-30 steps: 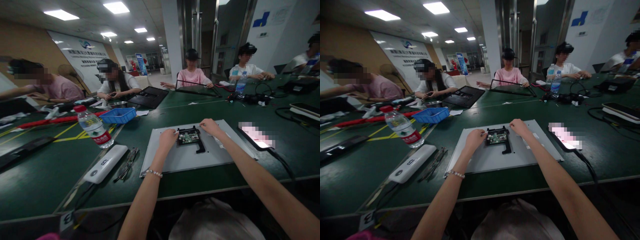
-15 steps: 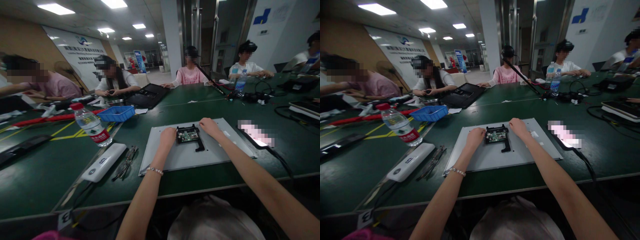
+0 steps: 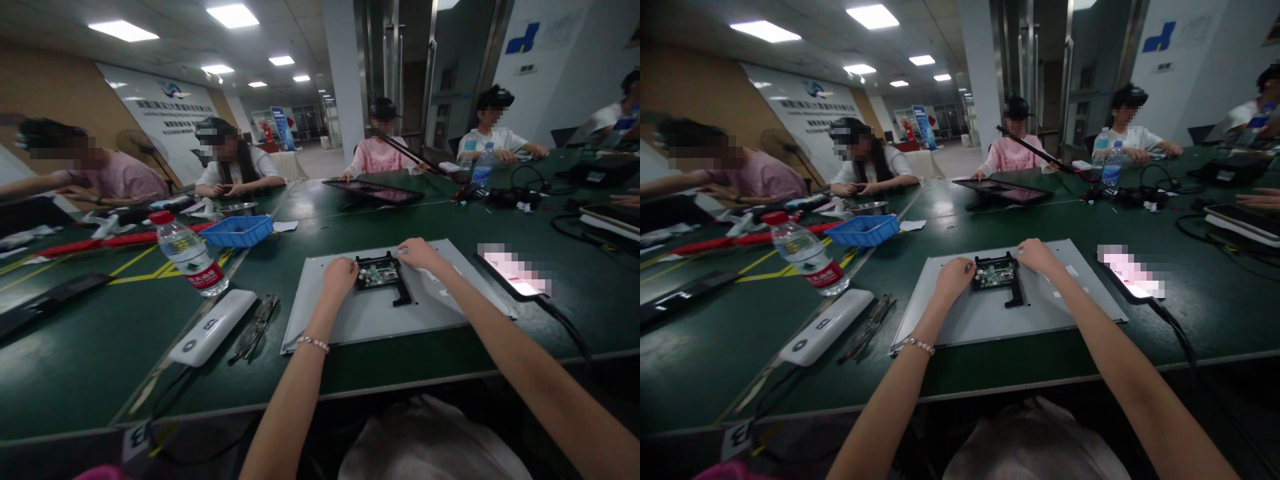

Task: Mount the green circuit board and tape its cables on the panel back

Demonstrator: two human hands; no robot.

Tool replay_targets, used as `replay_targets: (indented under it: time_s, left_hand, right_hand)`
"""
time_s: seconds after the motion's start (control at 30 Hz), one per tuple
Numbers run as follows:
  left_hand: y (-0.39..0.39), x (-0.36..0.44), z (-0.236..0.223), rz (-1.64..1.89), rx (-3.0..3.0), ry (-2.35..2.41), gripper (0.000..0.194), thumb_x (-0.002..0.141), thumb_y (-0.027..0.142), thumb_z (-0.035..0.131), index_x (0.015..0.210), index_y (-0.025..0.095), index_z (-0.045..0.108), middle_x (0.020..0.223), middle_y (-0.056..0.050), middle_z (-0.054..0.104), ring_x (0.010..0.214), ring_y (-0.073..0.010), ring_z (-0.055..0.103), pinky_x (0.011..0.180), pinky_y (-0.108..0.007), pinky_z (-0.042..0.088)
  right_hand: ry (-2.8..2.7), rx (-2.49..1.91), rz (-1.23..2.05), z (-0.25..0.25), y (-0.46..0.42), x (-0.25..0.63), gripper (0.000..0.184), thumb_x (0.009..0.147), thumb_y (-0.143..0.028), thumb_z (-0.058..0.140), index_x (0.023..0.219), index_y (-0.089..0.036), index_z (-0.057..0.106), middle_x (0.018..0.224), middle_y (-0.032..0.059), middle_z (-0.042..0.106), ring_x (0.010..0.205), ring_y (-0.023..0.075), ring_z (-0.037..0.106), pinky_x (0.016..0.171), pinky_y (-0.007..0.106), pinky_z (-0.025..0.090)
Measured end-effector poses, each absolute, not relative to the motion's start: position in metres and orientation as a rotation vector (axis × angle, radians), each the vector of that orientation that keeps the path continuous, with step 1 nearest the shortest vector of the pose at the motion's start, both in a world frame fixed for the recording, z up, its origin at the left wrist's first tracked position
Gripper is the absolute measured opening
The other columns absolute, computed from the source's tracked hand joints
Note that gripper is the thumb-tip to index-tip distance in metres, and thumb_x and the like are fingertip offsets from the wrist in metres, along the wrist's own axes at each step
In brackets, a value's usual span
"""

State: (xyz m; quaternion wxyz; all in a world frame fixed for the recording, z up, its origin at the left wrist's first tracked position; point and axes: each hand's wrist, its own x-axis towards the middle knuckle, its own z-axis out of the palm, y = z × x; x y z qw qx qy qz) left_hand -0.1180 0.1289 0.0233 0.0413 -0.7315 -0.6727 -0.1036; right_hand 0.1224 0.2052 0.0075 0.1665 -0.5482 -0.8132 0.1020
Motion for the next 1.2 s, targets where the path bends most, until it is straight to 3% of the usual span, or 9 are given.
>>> replay_targets:
  time_s: [0.13,0.3,0.4,0.6,0.77,0.97,1.07,1.2]
  left_hand:
    - [0.13,-0.117,0.024,-0.312,-2.232,-2.085,0.029,0.093,0.03,0.045,0.101,0.019,0.071,0.104,-0.01,0.07,0.101,-0.0215,0.063,0.086,-0.028,0.046]
    - [0.132,-0.117,0.022,-0.304,-2.223,-2.062,0.028,0.092,0.026,0.044,0.096,0.018,0.071,0.099,-0.011,0.071,0.097,-0.0215,0.064,0.083,-0.027,0.046]
    - [0.132,-0.118,0.02,-0.312,-2.225,-2.031,0.029,0.093,0.028,0.044,0.095,0.018,0.071,0.096,-0.01,0.071,0.094,-0.0217,0.065,0.08,-0.027,0.046]
    - [0.131,-0.117,0.021,-0.319,-2.24,-2.078,0.033,0.093,0.041,0.047,0.096,0.019,0.071,0.099,-0.01,0.071,0.096,-0.0218,0.064,0.081,-0.027,0.046]
    - [0.134,-0.116,0.019,-0.382,-2.242,-2.11,0.03,0.092,0.036,0.049,0.103,0.019,0.072,0.103,-0.01,0.071,0.099,-0.0213,0.064,0.083,-0.026,0.045]
    - [0.135,-0.12,0.018,-0.397,-2.279,-2.081,0.032,0.094,0.028,0.042,0.098,0.019,0.073,0.101,-0.01,0.072,0.1,-0.0203,0.064,0.088,-0.026,0.044]
    - [0.134,-0.123,0.019,-0.433,-2.306,-2.063,0.033,0.093,0.02,0.041,0.108,0.019,0.07,0.11,-0.009,0.07,0.109,-0.0197,0.061,0.094,-0.026,0.043]
    - [0.133,-0.129,0.024,-0.396,-2.358,-2.085,0.04,0.09,0.011,0.041,0.12,0.02,0.065,0.123,-0.007,0.065,0.117,-0.0186,0.058,0.101,-0.027,0.04]
  right_hand:
    - [-2.374,-1.373,0.329,0.014,0.202,0.12,0.044,0.087,-0.038,0.056,0.121,-0.011,0.064,0.126,0.0154,0.063,0.119,0.0282,0.056,0.103,0.034,0.04]
    - [-2.561,-0.97,0.505,0.014,0.187,0.119,0.091,0.077,-0.057,0.065,0.15,-0.017,0.029,0.153,0.015,0.033,0.14,0.0285,0.031,0.114,0.041,0.027]
    - [-2.565,-0.931,0.6,0.01,0.184,0.118,0.1,0.074,-0.06,0.066,0.153,-0.019,0.02,0.156,0.0145,0.027,0.141,0.0292,0.028,0.114,0.042,0.026]
    - [-2.539,-0.926,0.629,0.0,0.187,0.122,0.1,0.072,-0.06,0.068,0.152,-0.022,0.022,0.152,0.0144,0.035,0.135,0.03,0.039,0.11,0.044,0.033]
    - [-2.525,-0.954,0.636,0.001,0.183,0.125,0.101,0.072,-0.062,0.067,0.152,-0.023,0.021,0.151,0.0134,0.036,0.134,0.0302,0.04,0.109,0.045,0.034]
    - [-2.467,-1.052,0.634,0.003,0.182,0.138,0.087,0.085,-0.065,0.049,0.154,-0.024,0.015,0.158,0.0098,0.024,0.142,0.0286,0.027,0.114,0.044,0.027]
    - [-2.407,-1.277,0.53,-0.009,0.194,0.156,0.075,0.092,-0.062,0.035,0.153,-0.022,0.018,0.157,0.0093,0.025,0.144,0.0298,0.021,0.116,0.047,0.022]
    - [-2.41,-1.594,0.41,-0.027,0.207,0.176,0.075,0.091,-0.061,0.036,0.153,-0.019,0.021,0.157,0.0115,0.025,0.144,0.0354,0.018,0.114,0.056,0.02]
